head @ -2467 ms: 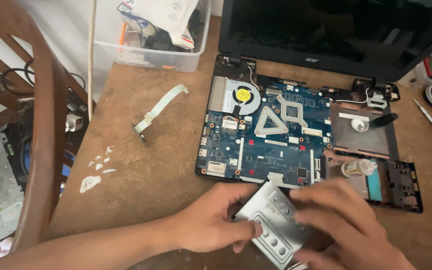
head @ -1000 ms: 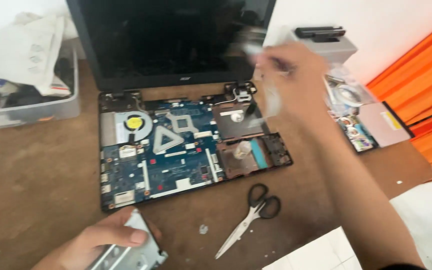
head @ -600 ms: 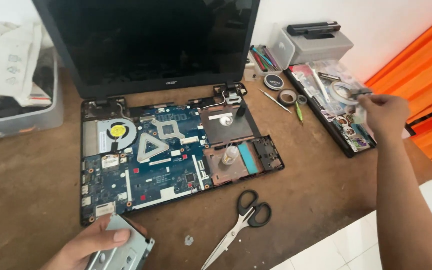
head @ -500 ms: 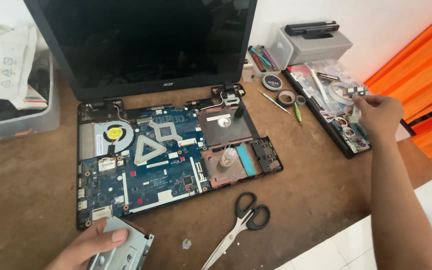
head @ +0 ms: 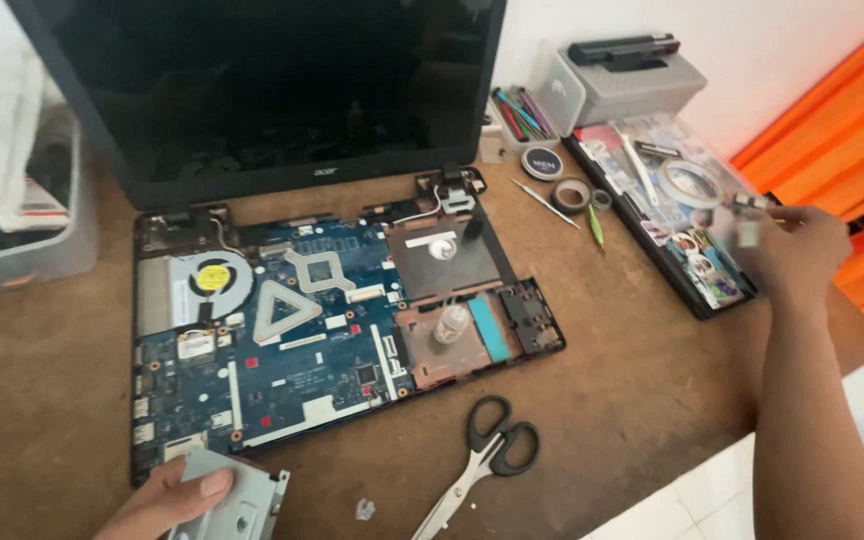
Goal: Disassembling a laptop to remove the hard drive and its mounting bracket using a screwdriver
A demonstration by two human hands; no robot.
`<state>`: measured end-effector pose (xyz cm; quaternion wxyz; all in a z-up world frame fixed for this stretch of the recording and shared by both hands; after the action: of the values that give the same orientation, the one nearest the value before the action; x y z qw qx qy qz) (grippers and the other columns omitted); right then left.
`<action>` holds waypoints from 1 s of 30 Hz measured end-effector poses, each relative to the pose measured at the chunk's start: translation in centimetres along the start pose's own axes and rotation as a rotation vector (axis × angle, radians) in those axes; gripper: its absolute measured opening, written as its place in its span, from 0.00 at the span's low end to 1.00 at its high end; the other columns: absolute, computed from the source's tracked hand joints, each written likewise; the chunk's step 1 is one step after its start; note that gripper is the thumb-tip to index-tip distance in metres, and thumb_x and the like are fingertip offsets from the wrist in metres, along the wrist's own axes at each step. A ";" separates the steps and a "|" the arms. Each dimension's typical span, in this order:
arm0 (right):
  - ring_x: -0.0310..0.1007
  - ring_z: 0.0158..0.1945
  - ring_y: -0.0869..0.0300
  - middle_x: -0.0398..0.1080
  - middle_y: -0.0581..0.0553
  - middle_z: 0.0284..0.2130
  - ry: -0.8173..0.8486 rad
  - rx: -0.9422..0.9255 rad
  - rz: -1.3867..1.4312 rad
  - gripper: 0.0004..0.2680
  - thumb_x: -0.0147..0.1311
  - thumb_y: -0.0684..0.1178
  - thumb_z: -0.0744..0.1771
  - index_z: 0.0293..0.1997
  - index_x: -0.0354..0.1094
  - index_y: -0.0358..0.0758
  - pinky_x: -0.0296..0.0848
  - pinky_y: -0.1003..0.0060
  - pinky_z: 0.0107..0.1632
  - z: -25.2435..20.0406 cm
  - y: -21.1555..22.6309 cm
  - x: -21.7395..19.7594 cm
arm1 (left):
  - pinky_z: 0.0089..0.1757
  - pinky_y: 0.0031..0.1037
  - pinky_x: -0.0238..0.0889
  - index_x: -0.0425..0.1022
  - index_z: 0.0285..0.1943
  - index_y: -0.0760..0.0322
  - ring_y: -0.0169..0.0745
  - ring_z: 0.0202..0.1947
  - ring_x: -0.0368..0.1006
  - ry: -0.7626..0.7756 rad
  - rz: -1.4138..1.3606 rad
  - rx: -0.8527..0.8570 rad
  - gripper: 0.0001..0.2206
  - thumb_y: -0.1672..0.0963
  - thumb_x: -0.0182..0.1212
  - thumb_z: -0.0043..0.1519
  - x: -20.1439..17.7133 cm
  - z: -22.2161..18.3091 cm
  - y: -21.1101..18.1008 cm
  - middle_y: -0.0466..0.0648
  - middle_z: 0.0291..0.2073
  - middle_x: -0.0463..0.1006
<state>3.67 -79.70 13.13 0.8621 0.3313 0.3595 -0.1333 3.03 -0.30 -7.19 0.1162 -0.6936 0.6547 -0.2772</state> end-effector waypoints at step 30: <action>0.77 0.46 0.58 0.79 0.44 0.41 0.125 -0.743 0.240 0.06 0.60 0.46 0.78 0.52 0.81 0.35 0.67 0.64 0.50 -13.7 32.3 -5.1 | 0.28 0.47 0.72 0.78 0.47 0.74 0.57 0.27 0.78 0.033 -0.318 0.534 0.19 0.50 0.54 0.66 7.5 -11.7 -5.6 0.64 0.30 0.82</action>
<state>7.92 -46.60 24.93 0.9092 0.0441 0.3938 0.1281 1.39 -4.54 7.11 0.2389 -0.7276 0.4438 -0.4653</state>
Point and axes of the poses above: each hand's wrist, its own z-axis towards the middle knuckle, its own x-axis out of the palm, y = z × x, the point moved 6 cm from there along z, towards the middle knuckle
